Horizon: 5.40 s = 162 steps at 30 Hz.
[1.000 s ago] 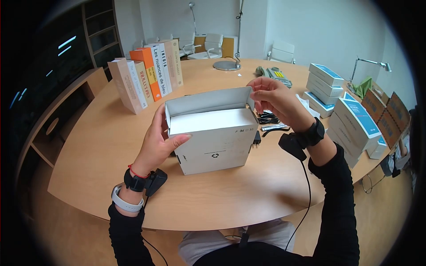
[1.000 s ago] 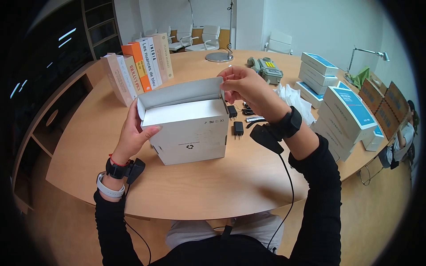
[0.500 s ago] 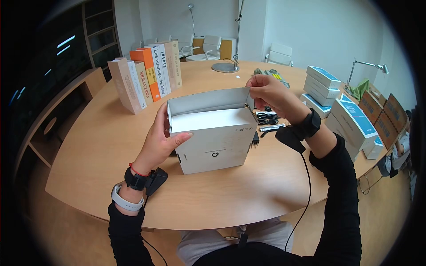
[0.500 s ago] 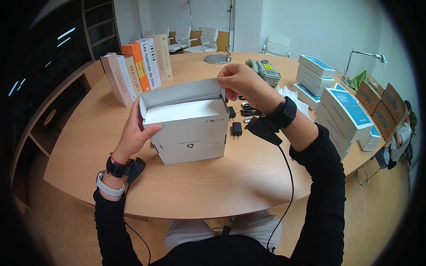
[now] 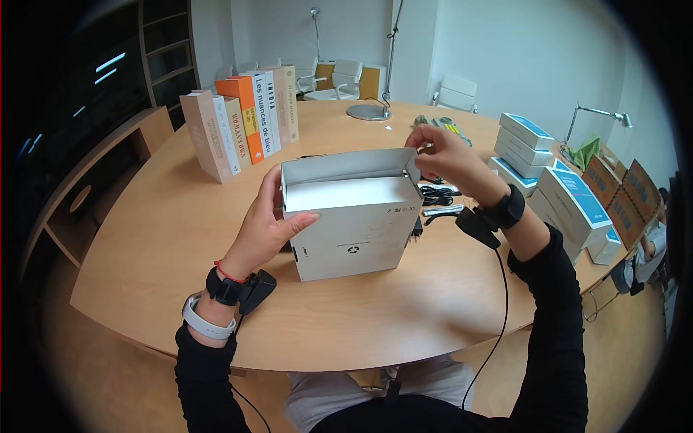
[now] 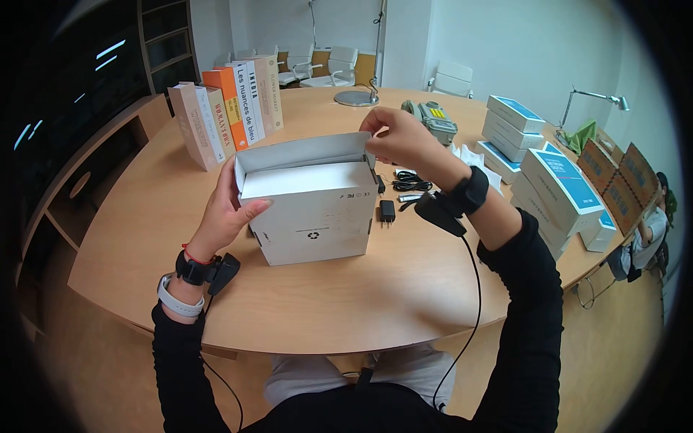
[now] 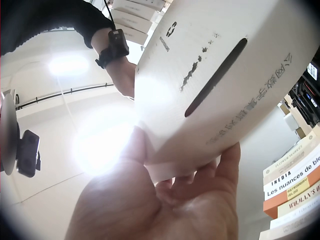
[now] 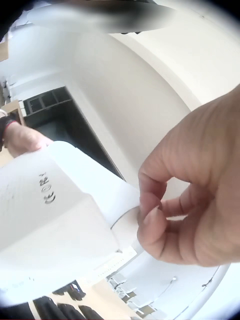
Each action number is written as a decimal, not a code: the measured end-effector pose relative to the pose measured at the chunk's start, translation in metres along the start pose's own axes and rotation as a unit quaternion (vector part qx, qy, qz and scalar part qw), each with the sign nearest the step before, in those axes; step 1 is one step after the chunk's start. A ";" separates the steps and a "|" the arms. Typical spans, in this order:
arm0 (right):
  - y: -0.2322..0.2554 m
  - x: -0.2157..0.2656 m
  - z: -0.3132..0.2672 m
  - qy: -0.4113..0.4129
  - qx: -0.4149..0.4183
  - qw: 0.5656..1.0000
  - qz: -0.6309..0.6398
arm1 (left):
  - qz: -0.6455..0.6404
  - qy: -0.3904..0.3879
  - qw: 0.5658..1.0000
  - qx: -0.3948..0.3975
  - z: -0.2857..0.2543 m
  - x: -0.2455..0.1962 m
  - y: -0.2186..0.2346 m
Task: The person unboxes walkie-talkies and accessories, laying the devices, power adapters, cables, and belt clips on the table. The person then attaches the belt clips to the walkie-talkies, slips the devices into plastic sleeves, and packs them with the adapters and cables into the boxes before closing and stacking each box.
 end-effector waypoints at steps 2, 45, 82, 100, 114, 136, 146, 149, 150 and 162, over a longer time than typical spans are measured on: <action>0.002 0.009 -0.004 0.068 -0.014 0.993 -0.092 | 0.003 0.002 1.000 -0.004 -0.001 0.001 0.001; -0.069 0.022 -0.147 0.357 -0.009 0.932 -0.054 | 0.646 -0.048 0.762 0.007 -0.112 -0.112 0.018; -0.087 -0.081 -0.100 0.188 0.153 0.961 -0.134 | 0.777 0.064 0.624 0.058 -0.114 0.060 0.135; -0.049 -0.077 -0.078 0.183 0.016 0.966 -0.184 | 0.641 -0.027 0.767 -0.012 -0.045 -0.005 0.071; -0.114 -0.117 -0.007 0.183 0.072 0.870 -0.452 | 0.461 0.216 0.813 0.282 0.009 0.105 -0.025; -0.123 -0.067 -0.033 0.009 0.069 0.997 0.020 | -0.436 0.271 0.841 -0.170 -0.001 0.135 -0.064; -0.136 -0.065 -0.043 -0.047 0.101 0.985 0.129 | -0.418 0.277 0.844 -0.189 -0.018 0.130 -0.066; -0.146 -0.071 -0.046 -0.090 0.137 0.968 0.189 | -0.397 0.258 0.859 -0.193 -0.020 0.122 -0.065; -0.147 -0.067 -0.047 -0.083 0.143 0.970 0.178 | -0.382 0.255 0.857 -0.233 -0.022 0.120 -0.062; -0.116 -0.038 -0.038 0.172 0.096 0.973 -0.118 | -0.396 0.290 0.849 -0.197 -0.022 0.119 -0.068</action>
Point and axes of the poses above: each hand's wrist, its own z-axis towards the middle knuckle, its own y-axis out of the back of the hand, x = y × z, the point moved 9 cm from there along z, towards the middle knuckle, and after that the axes turned 3 degrees about -z, right-handed, at the moved point
